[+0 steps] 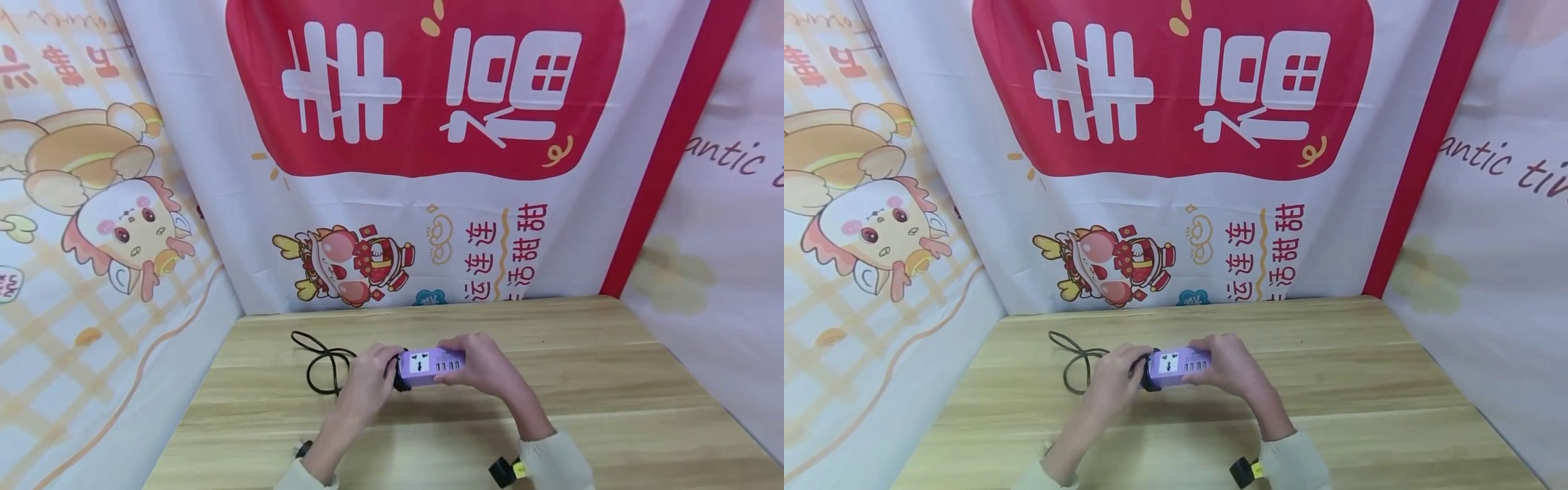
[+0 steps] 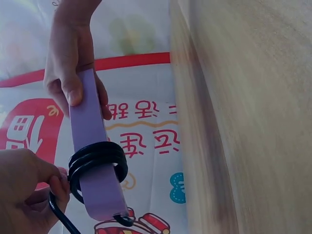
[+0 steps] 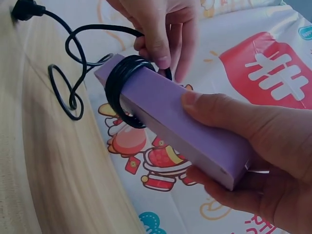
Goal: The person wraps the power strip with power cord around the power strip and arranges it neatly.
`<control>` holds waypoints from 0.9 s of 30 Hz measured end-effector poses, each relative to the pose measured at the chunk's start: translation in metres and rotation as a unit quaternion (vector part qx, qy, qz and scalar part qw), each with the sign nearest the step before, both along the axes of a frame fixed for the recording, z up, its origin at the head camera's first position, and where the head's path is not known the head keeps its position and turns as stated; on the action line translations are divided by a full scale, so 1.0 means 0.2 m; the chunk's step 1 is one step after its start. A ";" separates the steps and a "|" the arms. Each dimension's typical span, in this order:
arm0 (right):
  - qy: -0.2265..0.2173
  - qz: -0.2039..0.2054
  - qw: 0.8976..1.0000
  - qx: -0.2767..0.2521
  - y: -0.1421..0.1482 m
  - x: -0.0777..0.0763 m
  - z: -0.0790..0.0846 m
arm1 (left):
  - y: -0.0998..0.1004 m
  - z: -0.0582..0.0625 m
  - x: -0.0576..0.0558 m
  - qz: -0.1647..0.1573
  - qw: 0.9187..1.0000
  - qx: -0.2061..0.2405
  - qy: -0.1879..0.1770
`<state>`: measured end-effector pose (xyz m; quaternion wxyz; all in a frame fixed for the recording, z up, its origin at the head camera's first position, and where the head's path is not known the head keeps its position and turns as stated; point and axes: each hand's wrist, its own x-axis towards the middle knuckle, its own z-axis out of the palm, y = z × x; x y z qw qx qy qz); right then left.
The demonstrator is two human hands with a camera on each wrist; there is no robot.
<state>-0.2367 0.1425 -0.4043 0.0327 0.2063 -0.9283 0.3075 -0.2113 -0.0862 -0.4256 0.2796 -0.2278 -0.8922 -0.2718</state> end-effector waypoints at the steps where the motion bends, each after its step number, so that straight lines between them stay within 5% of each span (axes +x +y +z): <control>1: 0.008 -0.003 1.000 -0.004 0.00 0.00 0.00 | 0.00 0.00 0.00 0.003 1.000 0.012 0.001; 8: 0.044 -0.052 0.997 -0.040 -0.02 -0.01 -0.02 | -0.01 0.00 -0.02 -0.003 0.991 0.106 -0.077; 16: 0.044 -0.108 0.987 -0.108 0.01 -0.06 -0.08 | -0.01 0.00 -0.03 -0.087 0.956 0.198 -0.197; 20: 0.034 -0.117 0.982 -0.145 0.02 -0.09 -0.10 | 0.01 -0.02 -0.03 -0.105 0.949 0.195 -0.227; 27: 0.002 -0.155 0.969 -0.194 0.04 -0.12 -0.12 | 0.01 -0.06 -0.06 -0.119 0.952 0.138 -0.247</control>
